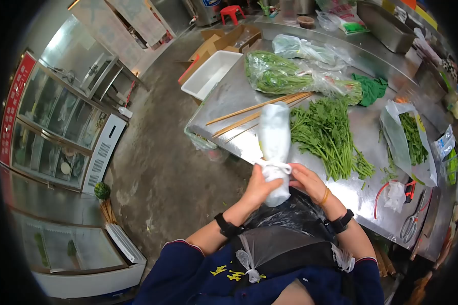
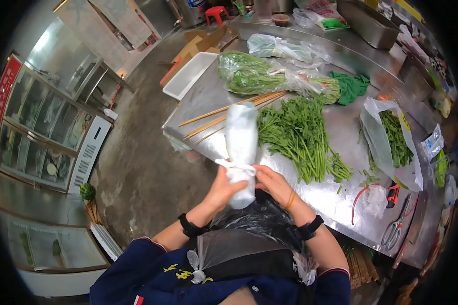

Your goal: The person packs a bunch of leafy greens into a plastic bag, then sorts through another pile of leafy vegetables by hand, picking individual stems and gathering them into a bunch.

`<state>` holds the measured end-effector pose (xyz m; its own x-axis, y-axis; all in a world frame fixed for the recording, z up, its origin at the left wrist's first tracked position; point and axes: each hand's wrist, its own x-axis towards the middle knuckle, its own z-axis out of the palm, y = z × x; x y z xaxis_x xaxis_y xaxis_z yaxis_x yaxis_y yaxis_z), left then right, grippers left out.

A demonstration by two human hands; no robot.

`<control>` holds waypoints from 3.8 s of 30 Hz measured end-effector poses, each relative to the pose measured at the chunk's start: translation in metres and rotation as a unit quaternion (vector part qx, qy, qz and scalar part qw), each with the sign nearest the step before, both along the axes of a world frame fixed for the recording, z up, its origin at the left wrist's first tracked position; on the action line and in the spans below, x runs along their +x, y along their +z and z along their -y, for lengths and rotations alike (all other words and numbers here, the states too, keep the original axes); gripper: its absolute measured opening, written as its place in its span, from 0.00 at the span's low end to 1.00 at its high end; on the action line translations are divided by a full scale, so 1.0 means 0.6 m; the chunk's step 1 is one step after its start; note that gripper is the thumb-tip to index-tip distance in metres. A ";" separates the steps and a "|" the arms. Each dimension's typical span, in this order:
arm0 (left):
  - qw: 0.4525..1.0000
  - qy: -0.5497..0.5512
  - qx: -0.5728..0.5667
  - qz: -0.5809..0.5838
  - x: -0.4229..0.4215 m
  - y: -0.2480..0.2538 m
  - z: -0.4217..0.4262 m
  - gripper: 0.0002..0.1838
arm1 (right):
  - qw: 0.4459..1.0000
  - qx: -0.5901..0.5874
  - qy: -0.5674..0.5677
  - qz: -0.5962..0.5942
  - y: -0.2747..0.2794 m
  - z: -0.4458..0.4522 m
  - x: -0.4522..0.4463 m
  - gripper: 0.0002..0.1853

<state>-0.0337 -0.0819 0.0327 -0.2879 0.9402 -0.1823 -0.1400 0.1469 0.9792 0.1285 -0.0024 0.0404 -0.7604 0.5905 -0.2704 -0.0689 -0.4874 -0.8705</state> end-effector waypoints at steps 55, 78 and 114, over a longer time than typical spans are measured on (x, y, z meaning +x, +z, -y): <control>0.953 -0.190 -0.003 0.235 0.055 0.063 -0.118 0.08 | 0.942 0.128 -0.253 0.181 0.100 0.038 0.190 0.11; 0.902 -0.430 0.045 0.010 0.297 0.091 -0.072 0.10 | 0.826 0.342 -0.414 0.170 0.091 0.121 0.297 0.11; 0.931 -0.365 -0.006 0.011 0.254 0.039 -0.061 0.07 | 0.931 0.099 -0.344 0.071 0.053 0.093 0.259 0.11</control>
<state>0.1185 -0.0456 0.0561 0.4300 0.8819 -0.1932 -0.0176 0.2221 0.9749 0.2838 -0.0580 0.0719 -0.1476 0.9736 -0.1739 -0.1825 -0.1996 -0.9627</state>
